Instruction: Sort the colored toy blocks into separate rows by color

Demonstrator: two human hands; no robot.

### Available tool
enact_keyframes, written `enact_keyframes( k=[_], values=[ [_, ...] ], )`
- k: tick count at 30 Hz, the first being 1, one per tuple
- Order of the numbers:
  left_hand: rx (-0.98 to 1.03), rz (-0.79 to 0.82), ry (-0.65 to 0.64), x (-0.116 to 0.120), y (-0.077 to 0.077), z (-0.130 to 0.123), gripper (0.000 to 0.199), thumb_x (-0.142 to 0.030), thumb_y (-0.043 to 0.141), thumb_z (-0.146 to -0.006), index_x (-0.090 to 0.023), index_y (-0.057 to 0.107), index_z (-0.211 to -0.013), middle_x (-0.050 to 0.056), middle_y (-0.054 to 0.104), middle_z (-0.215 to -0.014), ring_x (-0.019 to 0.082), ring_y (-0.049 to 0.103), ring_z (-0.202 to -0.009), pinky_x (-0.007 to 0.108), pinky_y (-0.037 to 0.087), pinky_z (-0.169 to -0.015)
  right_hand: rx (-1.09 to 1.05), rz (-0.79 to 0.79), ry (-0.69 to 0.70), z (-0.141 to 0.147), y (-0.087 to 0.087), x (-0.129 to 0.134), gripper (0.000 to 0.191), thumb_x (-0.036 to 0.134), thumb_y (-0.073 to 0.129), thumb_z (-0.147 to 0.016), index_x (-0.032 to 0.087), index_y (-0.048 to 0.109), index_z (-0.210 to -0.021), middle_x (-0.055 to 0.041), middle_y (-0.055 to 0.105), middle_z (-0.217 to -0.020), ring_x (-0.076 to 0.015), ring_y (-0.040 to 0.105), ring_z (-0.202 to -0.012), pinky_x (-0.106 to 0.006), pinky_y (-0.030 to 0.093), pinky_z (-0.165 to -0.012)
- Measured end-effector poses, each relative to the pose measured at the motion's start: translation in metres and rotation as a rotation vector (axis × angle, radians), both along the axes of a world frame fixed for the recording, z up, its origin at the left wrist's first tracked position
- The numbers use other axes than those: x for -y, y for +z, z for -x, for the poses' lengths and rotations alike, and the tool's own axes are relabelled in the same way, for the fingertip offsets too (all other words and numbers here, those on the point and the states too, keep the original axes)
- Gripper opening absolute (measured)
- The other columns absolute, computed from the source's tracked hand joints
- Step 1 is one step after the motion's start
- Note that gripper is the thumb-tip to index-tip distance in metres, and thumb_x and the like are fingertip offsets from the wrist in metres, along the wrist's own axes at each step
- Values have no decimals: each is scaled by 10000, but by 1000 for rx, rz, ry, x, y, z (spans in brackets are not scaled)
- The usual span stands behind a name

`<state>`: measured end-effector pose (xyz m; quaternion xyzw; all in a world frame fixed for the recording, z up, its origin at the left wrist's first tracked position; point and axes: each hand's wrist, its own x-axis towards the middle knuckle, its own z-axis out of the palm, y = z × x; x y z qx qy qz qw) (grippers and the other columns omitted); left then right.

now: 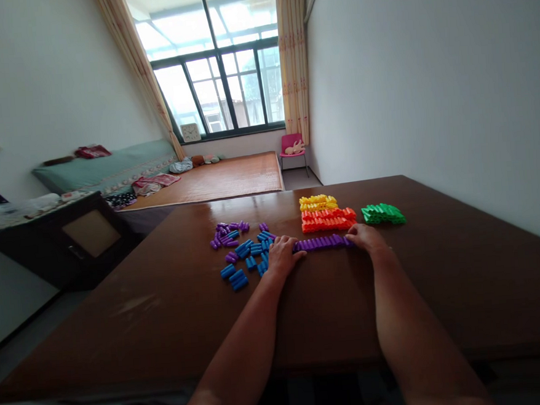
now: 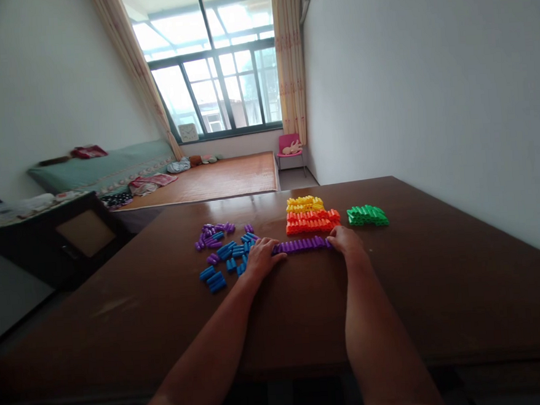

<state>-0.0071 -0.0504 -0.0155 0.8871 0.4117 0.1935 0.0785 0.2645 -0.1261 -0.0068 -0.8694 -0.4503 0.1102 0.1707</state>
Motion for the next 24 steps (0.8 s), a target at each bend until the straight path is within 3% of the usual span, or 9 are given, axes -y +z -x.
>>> enact_keyframes(
  k=[7,15,19,22,24],
  values=[
    [-24,29,12,-2,-1,3,338,-449,622,-836,-281,658,-1126,47,632,-1143,254,511,-1121,361,398,-912,-4,31,-24,-2,2,1,228,395,614,-779,237,701,-918,-61,711,-941,-213,658,-877,-278,452,-709],
    [6,-17,7,1,-6,-14,387,-525,618,-817,-277,661,-1111,47,626,-1105,247,515,-1097,362,418,-910,9,74,-37,0,10,5,223,388,593,-796,250,696,-938,-60,710,-975,-222,655,-918,-288,451,-719],
    [78,-47,8,-1,7,-7,358,-488,539,-883,-260,648,-1137,49,632,-1158,231,517,-1122,357,407,-963,38,39,-71,3,12,7,235,398,570,-809,252,701,-938,-71,713,-981,-234,654,-917,-292,448,-705],
    [148,-54,26,-5,23,12,312,-339,414,-959,-229,647,-1134,53,652,-1140,191,556,-1084,310,411,-973,97,-57,-104,5,14,7,274,386,493,-858,243,697,-974,-87,713,-973,-228,654,-889,-289,441,-699],
    [93,-6,11,-7,29,25,294,-259,424,-941,-218,666,-1103,56,677,-1084,190,590,-1042,292,436,-940,126,-114,-106,6,15,6,300,383,462,-875,241,697,-995,-93,713,-967,-223,653,-867,-284,435,-695]
  ],
)
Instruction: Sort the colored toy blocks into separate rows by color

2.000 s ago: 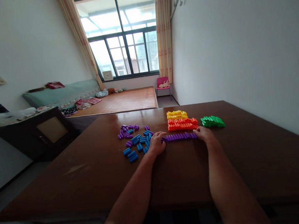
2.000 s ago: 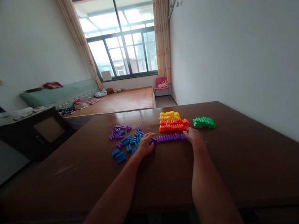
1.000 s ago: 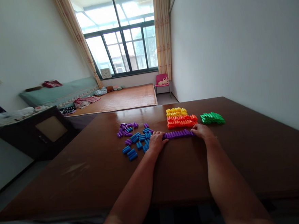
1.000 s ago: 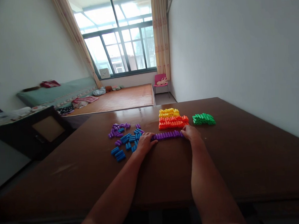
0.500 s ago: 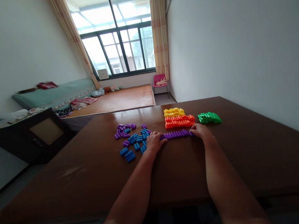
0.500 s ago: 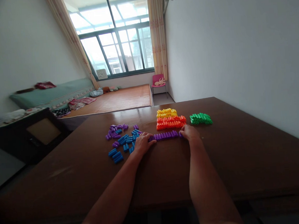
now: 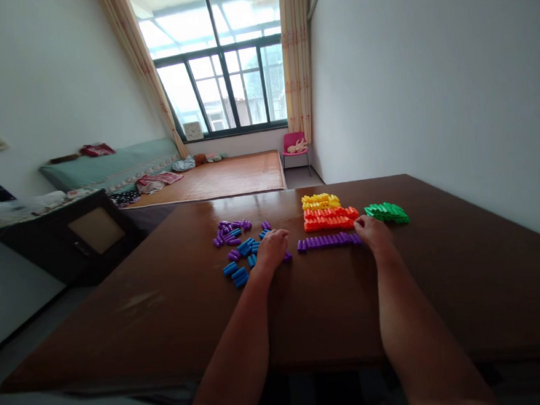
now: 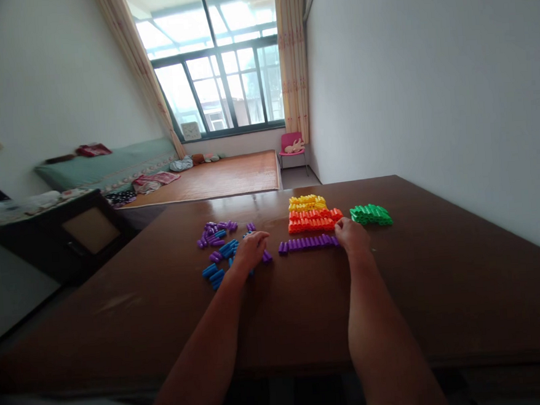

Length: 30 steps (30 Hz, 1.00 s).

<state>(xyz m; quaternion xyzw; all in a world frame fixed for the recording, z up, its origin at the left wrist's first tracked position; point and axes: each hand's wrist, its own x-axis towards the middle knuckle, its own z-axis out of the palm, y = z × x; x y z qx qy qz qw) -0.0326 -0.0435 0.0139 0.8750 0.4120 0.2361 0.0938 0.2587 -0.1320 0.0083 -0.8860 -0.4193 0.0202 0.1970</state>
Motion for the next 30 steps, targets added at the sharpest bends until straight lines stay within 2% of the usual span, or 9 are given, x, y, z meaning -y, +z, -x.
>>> enact_keyframes(
  k=[3,5,9,13,17,23,26,30],
  values=[
    [-190,92,-29,2,1,13,239,-293,598,-838,-222,697,-1044,72,691,-1050,249,602,-1043,322,462,-905,14,-50,-2,1,1,-3,316,393,454,-881,242,702,-1007,-96,712,-963,-223,648,-852,-280,427,-692],
    [-269,109,-35,4,-2,15,278,-327,692,-760,-221,704,-1017,87,690,-1046,292,589,-1065,355,462,-907,17,-70,-21,1,2,-4,324,396,455,-883,242,701,-1027,-96,710,-958,-227,645,-855,-279,425,-695],
    [-298,109,-81,5,-5,12,276,-232,710,-730,-202,697,-1004,89,695,-1007,294,595,-1052,374,440,-941,19,-88,-11,1,2,-5,325,388,460,-882,243,696,-1051,-89,707,-956,-225,640,-864,-275,425,-709],
    [-149,70,-48,5,-3,4,357,-230,692,-758,-186,638,-1107,87,679,-1058,264,600,-1040,355,452,-922,33,-116,40,5,3,-6,301,372,458,-887,233,692,-1015,-83,710,-965,-215,641,-865,-266,416,-702],
    [57,34,-83,8,-6,-16,294,-223,644,-804,-224,613,-1096,39,665,-1076,205,594,-1027,319,453,-925,27,-103,118,10,2,-9,274,360,478,-881,235,686,-1009,-70,711,-966,-198,643,-873,-249,415,-707],
    [72,41,-180,9,-25,-37,358,-215,639,-809,-247,611,-1165,26,630,-1213,218,558,-1109,351,422,-1007,-6,67,64,5,-4,-4,285,379,470,-879,229,682,-997,-93,704,-1009,-226,644,-935,-282,441,-724],
    [77,42,-222,6,-33,-38,388,-203,633,-812,-233,605,-1198,30,623,-1240,218,537,-1152,342,412,-1031,-47,131,63,3,-6,-3,290,416,495,-858,233,680,-986,-98,702,-1029,-239,645,-954,-307,453,-752],
    [109,43,-219,-1,-37,-33,510,-265,676,-790,-193,556,-1280,74,558,-1332,239,489,-1232,359,382,-1074,-60,150,57,2,-5,-4,309,439,486,-853,248,676,-1004,-93,697,-1045,-245,644,-976,-325,464,-775]
  ],
)
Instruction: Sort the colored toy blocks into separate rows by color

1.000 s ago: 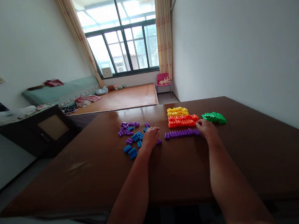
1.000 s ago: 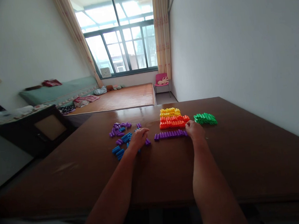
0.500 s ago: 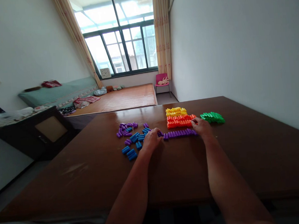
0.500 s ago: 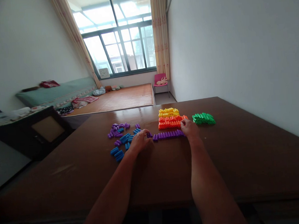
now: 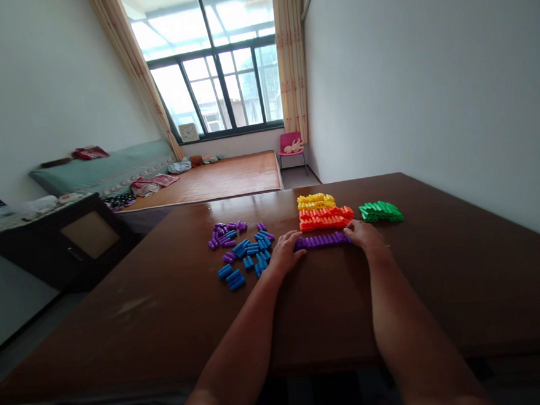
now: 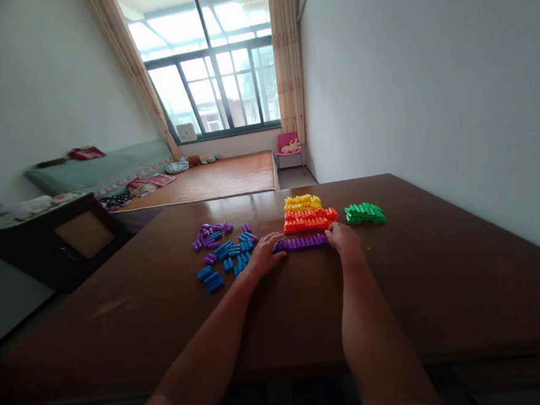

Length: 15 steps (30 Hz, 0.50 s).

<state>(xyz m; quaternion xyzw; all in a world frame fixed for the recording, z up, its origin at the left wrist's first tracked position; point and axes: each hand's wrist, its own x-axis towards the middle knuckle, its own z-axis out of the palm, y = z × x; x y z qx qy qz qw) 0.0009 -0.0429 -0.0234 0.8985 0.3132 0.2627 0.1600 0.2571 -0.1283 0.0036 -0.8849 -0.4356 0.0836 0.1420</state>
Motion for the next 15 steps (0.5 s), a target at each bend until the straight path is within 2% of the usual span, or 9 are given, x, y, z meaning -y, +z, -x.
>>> enact_keyframes(
  k=[5,11,13,15],
  values=[
    [-82,93,22,-6,-3,8,644,-243,720,-732,-173,508,-1336,91,595,-1281,245,517,-1201,357,411,-1047,-6,11,1,0,-1,-1,321,458,472,-858,255,668,-1010,-86,690,-1084,-246,638,-1001,-328,461,-781],
    [-26,94,82,-7,-9,3,517,-182,676,-751,-175,576,-1258,68,667,-1128,220,592,-1046,342,461,-966,-6,-9,-11,-1,-1,1,295,430,491,-858,243,681,-982,-92,697,-1046,-253,638,-966,-348,462,-780],
    [-3,99,91,-7,-8,2,502,-206,699,-739,-184,594,-1229,67,660,-1120,211,605,-1015,339,470,-948,43,-138,5,2,2,-1,285,399,497,-864,231,684,-999,-99,694,-1048,-256,624,-976,-360,461,-805],
    [1,94,93,-6,-7,1,479,-212,704,-738,-195,608,-1208,63,656,-1107,208,608,-1004,335,472,-940,89,-356,137,12,4,-6,303,383,503,-873,210,676,-1050,-106,687,-1069,-251,603,-1005,-367,454,-855]
  ],
)
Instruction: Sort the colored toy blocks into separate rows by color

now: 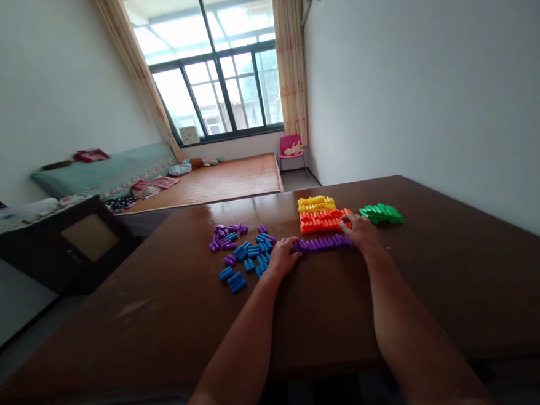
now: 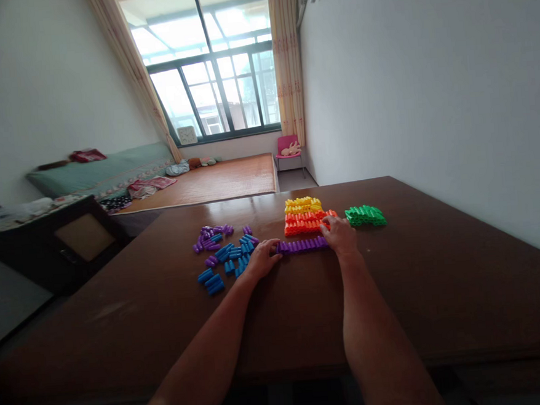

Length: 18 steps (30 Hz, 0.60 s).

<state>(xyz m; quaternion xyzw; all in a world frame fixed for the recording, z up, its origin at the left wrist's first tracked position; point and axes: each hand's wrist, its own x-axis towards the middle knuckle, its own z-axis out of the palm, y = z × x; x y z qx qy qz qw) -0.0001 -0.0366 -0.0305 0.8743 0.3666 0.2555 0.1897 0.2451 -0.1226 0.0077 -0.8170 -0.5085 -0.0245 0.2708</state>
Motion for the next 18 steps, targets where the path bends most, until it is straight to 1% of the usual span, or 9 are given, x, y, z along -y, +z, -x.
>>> enact_keyframes(
  k=[2,3,4,5,7,9,12,15,18],
  values=[
    [-5,-12,2,1,0,0,464,-201,703,-737,-199,617,-1193,61,657,-1085,212,607,-998,338,473,-933,26,-159,258,20,0,-7,343,397,524,-874,196,660,-1116,-99,684,-1088,-238,581,-1043,-361,441,-910],
    [-4,-19,4,1,0,0,458,-198,700,-739,-198,618,-1189,62,659,-1076,216,606,-996,343,473,-930,33,-187,397,32,-2,-10,369,409,539,-869,201,646,-1155,-89,682,-1103,-234,568,-1070,-362,431,-937],
    [0,-26,7,1,0,0,451,-199,693,-745,-195,616,-1189,65,659,-1074,220,604,-996,348,474,-927,42,-183,517,45,-5,-14,404,419,557,-861,215,623,-1203,-77,676,-1130,-233,550,-1105,-370,418,-962],
    [4,-32,10,1,-1,0,443,-204,687,-751,-189,614,-1188,70,660,-1072,224,602,-995,354,476,-922,56,-162,608,57,-8,-16,445,422,575,-852,234,591,-1254,-68,663,-1171,-235,529,-1146,-383,404,-983],
    [10,-40,6,1,-1,1,425,-217,679,-761,-171,610,-1179,81,663,-1062,231,602,-986,364,479,-909,89,-107,710,75,-15,-20,504,400,592,-847,262,529,-1328,-61,626,-1251,-244,484,-1214,-415,376,-1012],
    [17,-38,-7,1,-2,1,414,-210,688,-750,-165,614,-1155,83,667,-1044,230,605,-973,368,478,-904,92,-76,728,81,-19,-22,480,357,572,-866,265,522,-1334,-61,613,-1275,-242,479,-1224,-425,367,-1018],
    [48,-10,-8,2,-1,1,415,-172,706,-721,-186,620,-1127,64,667,-1039,206,613,-942,352,479,-899,44,-80,691,73,-21,-23,415,325,531,-895,248,550,-1303,-60,651,-1204,-221,524,-1163,-394,387,-999],
    [57,9,10,3,0,1,392,-167,705,-718,-195,622,-1100,48,671,-1000,190,620,-898,342,485,-878,27,-70,623,63,-23,-23,473,377,567,-874,220,533,-1319,-83,632,-1226,-239,513,-1177,-396,405,-978],
    [41,-2,-5,5,1,0,367,-164,701,-719,-198,626,-1076,43,677,-969,197,618,-893,348,485,-868,61,-21,617,64,-25,-23,494,367,581,-862,221,523,-1331,-96,588,-1294,-258,476,-1227,-418,390,-992]
  ],
)
